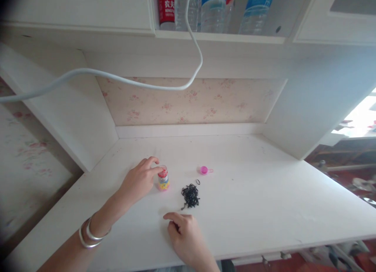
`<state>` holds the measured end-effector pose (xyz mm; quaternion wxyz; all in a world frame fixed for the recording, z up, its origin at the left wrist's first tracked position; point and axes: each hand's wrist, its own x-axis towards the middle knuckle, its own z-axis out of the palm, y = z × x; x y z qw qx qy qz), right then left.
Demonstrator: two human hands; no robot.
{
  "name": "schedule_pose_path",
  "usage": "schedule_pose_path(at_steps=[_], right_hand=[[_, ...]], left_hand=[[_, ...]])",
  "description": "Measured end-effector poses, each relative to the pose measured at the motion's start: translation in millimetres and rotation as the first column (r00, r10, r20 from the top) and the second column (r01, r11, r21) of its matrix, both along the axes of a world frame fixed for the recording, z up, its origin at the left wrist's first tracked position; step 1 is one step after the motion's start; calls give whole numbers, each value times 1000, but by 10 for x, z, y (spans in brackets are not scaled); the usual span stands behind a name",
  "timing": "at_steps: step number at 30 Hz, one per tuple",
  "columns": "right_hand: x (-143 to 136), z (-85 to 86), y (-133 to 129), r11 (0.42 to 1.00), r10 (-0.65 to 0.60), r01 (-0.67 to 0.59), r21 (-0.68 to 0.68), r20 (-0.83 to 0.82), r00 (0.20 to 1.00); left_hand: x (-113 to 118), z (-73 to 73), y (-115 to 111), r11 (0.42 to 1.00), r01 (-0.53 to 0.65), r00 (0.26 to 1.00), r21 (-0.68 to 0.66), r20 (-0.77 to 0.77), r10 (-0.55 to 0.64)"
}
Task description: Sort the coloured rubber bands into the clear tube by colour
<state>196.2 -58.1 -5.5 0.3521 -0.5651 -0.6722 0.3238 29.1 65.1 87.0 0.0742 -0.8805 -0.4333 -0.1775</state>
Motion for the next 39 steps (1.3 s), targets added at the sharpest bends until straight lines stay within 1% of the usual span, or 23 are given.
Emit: schedule_pose_path(at_steps=[3,7,12,17,25,31,39], right_hand=[[0,7,0,1000,0,0,0,4,1000],[4,9,0,1000,5,-5,-3,4,1000],[8,-1,3,1000,5,-5,3,2,1000],[10,-5,1,1000,7,-7,9,-9,1000],[11,13,1,1000,14,-14,-3,-8,1000],[8,18,-6,1000,15,-15,-8,-18,1000],[12,14,-9,1000,18,-18,-1,-9,1000]], left_hand=[[-15,1,11,1000,17,998,-14,53,-16],[-29,47,3,1000,20,991,6,132,-21],[-32,90,-65,996,75,987,42,140,-80],[-26,41,-88,996,91,988,15,122,-92],[-30,-55,-13,985,155,962,-72,239,-134],[-23,-59,-22,985,158,952,-67,274,-134],[9,-72,-11,993,97,971,-64,224,-81]])
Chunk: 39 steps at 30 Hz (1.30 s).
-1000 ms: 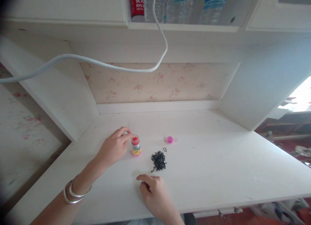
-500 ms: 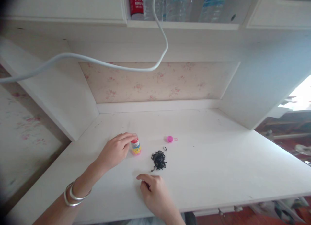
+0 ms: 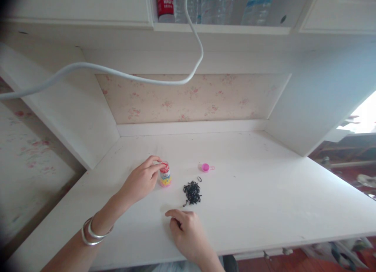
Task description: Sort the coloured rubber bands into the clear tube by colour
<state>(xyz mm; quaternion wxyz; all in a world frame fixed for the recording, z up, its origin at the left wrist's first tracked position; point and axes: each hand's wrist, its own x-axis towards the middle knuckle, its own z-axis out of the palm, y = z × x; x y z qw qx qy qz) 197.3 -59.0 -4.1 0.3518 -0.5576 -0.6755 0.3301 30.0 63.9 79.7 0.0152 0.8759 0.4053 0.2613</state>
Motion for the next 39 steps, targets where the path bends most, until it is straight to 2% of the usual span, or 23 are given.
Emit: schedule_pose_path(at_steps=[8,16,19,23,26,30,34,36,39], right_hand=[[0,-4,2,1000,3,-3,1,-6,1000],[-2,11,5,1000,7,-7,4,6,1000],[-2,7,1,1000,6,-6,-1,10,1000],[-19,-32,9,1000,7,-7,-17,54,998],[-98,-24,44,1000,1,1,-9,162,987],[-363,152,160,999,17,-34,37,397,918],[-759,378,415,977,96,-192,94,609,787],[-952,423,588,967,116,-238,89,680,724],[-1175,407,839,963,164,-270,19,755,635]], left_hand=[[3,-16,35,1000,15,1000,-21,12,-15],[-72,48,34,1000,15,999,5,47,-15],[-202,86,31,999,-32,995,6,99,32],[-580,51,-15,987,-161,956,-12,245,159],[-930,-110,-114,967,-244,924,-70,286,254],[-1259,-499,-316,938,-307,898,-163,278,342],[-1356,-861,-511,906,-327,876,-268,272,397],[-1368,-959,-564,890,-345,858,-297,285,428],[-1395,-1019,-569,886,-359,833,-294,327,446]])
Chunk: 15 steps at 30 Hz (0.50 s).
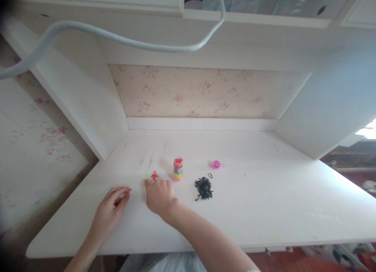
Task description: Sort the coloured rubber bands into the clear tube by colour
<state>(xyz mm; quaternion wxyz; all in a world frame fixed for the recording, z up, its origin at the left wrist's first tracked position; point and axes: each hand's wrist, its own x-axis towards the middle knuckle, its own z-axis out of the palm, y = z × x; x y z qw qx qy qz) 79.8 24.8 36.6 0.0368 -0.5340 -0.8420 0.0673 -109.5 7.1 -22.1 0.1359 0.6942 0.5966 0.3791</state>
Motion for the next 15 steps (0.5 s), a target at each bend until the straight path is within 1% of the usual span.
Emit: schedule_pose_path(at_steps=[3,5,7,10,12,14,15], right_hand=[[-126,-41,167,999,11,-9,-40,53,999],[-166,-58,216,999,3,-1,-40,61,998],[-178,-65,215,999,-2,4,-36,72,997],[-135,-52,127,999,22,-20,-30,68,997],[-45,-9,31,999,33,-33,4,-15,999],[105,73,-61,998,35,-24,60,-187,982],[201,126,-94,996,35,-10,86,-297,954]], left_hand=[[-37,-29,43,1000,8,1000,8,22,-9],[-53,-53,65,1000,19,999,-4,30,-19],[-58,-78,72,1000,24,999,-19,33,-24],[-53,-102,65,999,27,999,-35,41,-26],[-48,-104,55,998,32,999,-56,42,-30],[-41,-98,47,996,33,999,-81,26,-31],[-36,-95,43,995,32,999,-91,14,-31]])
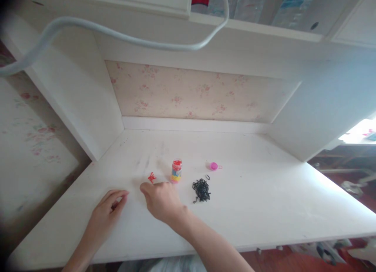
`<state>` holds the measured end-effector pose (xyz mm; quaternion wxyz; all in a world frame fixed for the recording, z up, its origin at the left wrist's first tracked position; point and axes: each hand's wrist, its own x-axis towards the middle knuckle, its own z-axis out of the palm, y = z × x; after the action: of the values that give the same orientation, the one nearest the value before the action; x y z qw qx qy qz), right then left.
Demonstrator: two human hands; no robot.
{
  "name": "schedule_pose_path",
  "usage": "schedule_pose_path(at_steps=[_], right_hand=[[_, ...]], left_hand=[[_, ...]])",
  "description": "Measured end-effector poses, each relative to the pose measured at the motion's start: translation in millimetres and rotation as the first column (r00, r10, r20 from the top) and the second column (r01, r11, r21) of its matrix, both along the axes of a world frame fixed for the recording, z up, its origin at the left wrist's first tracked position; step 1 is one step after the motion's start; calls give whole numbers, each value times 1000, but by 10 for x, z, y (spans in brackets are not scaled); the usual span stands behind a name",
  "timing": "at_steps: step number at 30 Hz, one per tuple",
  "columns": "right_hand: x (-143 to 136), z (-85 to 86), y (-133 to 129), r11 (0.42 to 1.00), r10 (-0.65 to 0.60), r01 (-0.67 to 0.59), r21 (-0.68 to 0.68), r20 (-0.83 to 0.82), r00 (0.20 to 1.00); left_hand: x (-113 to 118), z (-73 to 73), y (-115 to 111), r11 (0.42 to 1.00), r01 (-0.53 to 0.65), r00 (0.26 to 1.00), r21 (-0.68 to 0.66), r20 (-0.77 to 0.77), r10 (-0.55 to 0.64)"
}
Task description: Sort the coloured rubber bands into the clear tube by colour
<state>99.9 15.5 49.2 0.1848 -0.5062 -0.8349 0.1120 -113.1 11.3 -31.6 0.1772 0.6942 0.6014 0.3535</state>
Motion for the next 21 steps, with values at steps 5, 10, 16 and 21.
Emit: schedule_pose_path(at_steps=[5,10,16,21], right_hand=[[571,248,72,972,-178,234,40,-526,832],[926,275,304,953,-262,301,-14,-535,803],[964,274,407,979,-201,195,-56,-403,893],[984,320,457,967,-244,200,-160,-336,910]], left_hand=[[32,8,-16,1000,13,999,7,-39,-12],[55,-3,-15,999,33,995,0,-90,-33],[68,-2,-13,1000,24,987,-4,-156,-24],[80,15,-17,1000,13,984,5,-178,-12]])
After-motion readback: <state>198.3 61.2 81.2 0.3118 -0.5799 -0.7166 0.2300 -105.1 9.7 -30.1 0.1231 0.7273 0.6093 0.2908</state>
